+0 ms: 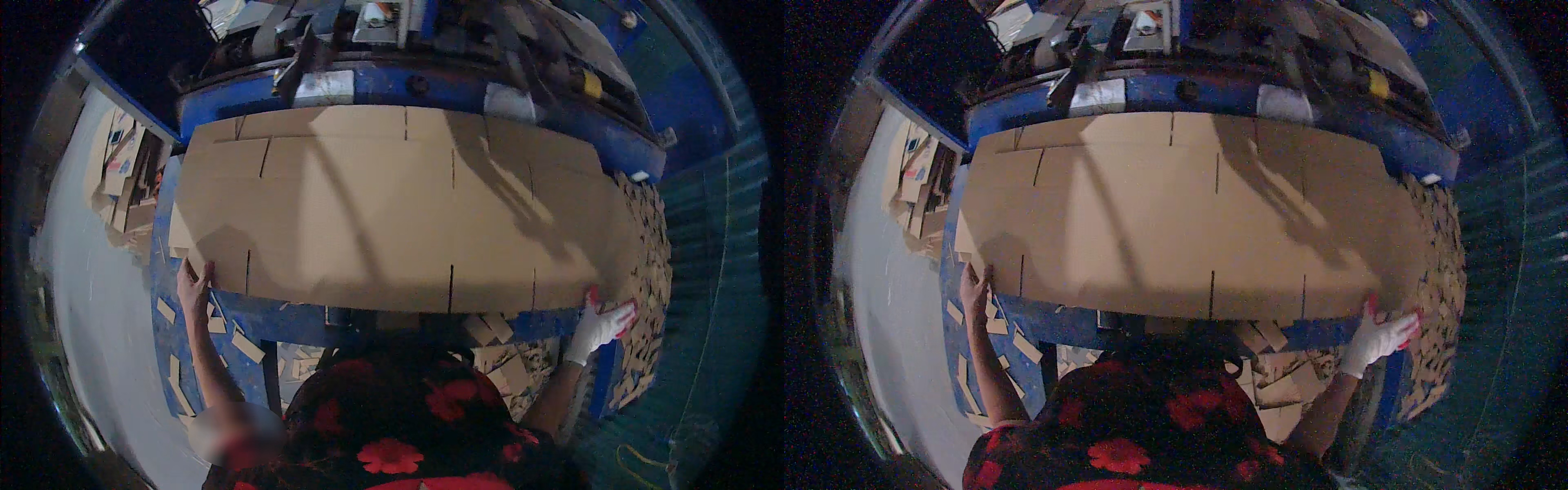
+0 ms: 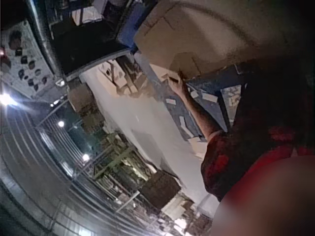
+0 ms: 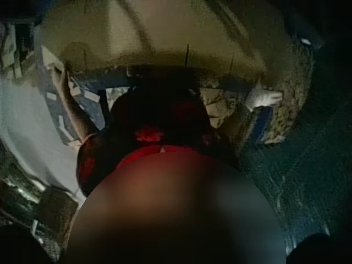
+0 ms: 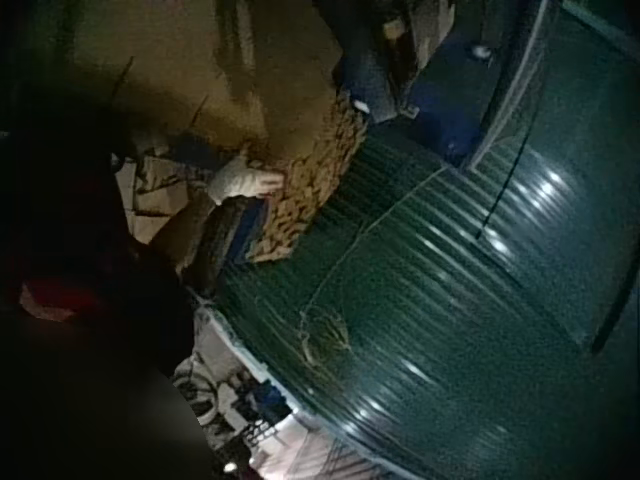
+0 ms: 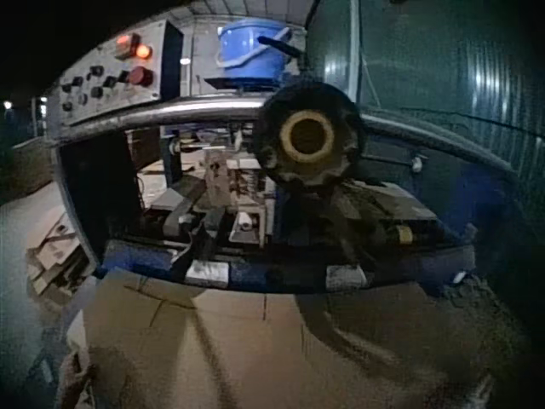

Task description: The person repeatedly folds flat cardboard sheets into box shapes using a blue machine. They align the cardboard, fold the flaps, and press the edges to form the box structure. The process is repeated continuously throughout the clip.

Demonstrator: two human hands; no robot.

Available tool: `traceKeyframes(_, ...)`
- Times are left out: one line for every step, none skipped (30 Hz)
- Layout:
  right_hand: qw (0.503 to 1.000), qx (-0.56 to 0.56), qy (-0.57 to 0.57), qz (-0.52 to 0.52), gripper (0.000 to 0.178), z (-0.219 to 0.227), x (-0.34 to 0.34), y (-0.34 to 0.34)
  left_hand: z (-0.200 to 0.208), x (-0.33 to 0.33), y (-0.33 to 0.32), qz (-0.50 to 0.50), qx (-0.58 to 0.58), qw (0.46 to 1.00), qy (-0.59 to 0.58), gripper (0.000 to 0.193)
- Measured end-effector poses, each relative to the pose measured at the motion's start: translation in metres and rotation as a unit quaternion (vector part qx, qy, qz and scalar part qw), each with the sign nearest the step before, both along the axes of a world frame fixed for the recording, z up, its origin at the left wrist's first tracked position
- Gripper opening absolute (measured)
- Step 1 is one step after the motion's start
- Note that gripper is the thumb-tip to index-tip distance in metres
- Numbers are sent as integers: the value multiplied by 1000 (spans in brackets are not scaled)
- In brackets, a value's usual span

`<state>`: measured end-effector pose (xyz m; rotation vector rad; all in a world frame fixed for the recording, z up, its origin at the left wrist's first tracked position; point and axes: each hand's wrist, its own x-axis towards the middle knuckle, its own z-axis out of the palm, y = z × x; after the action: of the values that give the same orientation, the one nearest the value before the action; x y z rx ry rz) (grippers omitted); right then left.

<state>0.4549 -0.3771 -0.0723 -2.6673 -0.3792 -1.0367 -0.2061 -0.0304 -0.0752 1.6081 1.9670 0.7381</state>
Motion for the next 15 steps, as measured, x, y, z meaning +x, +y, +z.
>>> traceKeyframes(995, 63, -46, -63, 74, -7, -1, -10, 4, 4, -3, 20, -17, 999, -38, 51)
traceKeyframes(930, 319, 179, 13, 68, -12, -1, -17, 10, 9, -4, 41, -36, 996, -76, 48)
traceKeyframes(764, 524, 364, 94, 63, -17, -1, -19, 16, 14, -3, 27, -19, 999, -28, 48)
traceKeyframes(522, 684, 491, 134, 58, -16, 0, -21, 23, 18, -3, 14, -1, 1000, 20, 49)
traceKeyframes(357, 703, 530, 310, 43, -16, -2, -17, 31, 23, -3, 12, 16, 997, 74, 49)
traceKeyframes(440, 678, 489, 328, 41, -9, -3, -13, 38, 29, -2, -16, 129, 984, 124, 48)
traceKeyframes(514, 647, 458, 326, 40, -2, -6, -6, 45, 34, -2, -31, 237, 954, 179, 47)
traceKeyframes(579, 607, 425, 340, 38, 8, -11, 2, 52, 40, -3, -25, 306, 925, 223, 47)
traceKeyframes(601, 605, 381, 357, 40, 20, -15, 11, 62, 43, -8, -71, 334, 916, 211, 47)
traceKeyframes(624, 582, 340, 397, 40, 34, -24, 20, 67, 50, -15, -88, 300, 946, 81, 47)
traceKeyframes(651, 563, 293, 416, 40, 46, -36, 28, 70, 58, -24, -103, 261, 958, -50, 47)
traceKeyframes(677, 543, 248, 431, 40, 52, -53, 37, 73, 65, -31, -131, 230, 946, -187, 48)
traceKeyframes(709, 482, 279, 433, 39, 54, -77, 45, 73, 75, -37, -143, 206, 947, -200, 50)
traceKeyframes(736, 407, 315, 439, 39, 58, -98, 49, 68, 89, -38, -152, 177, 940, -249, 49)
traceKeyframes(671, 400, 430, 452, 39, 55, -114, 64, 61, 104, -40, -164, 159, 926, -300, 49)
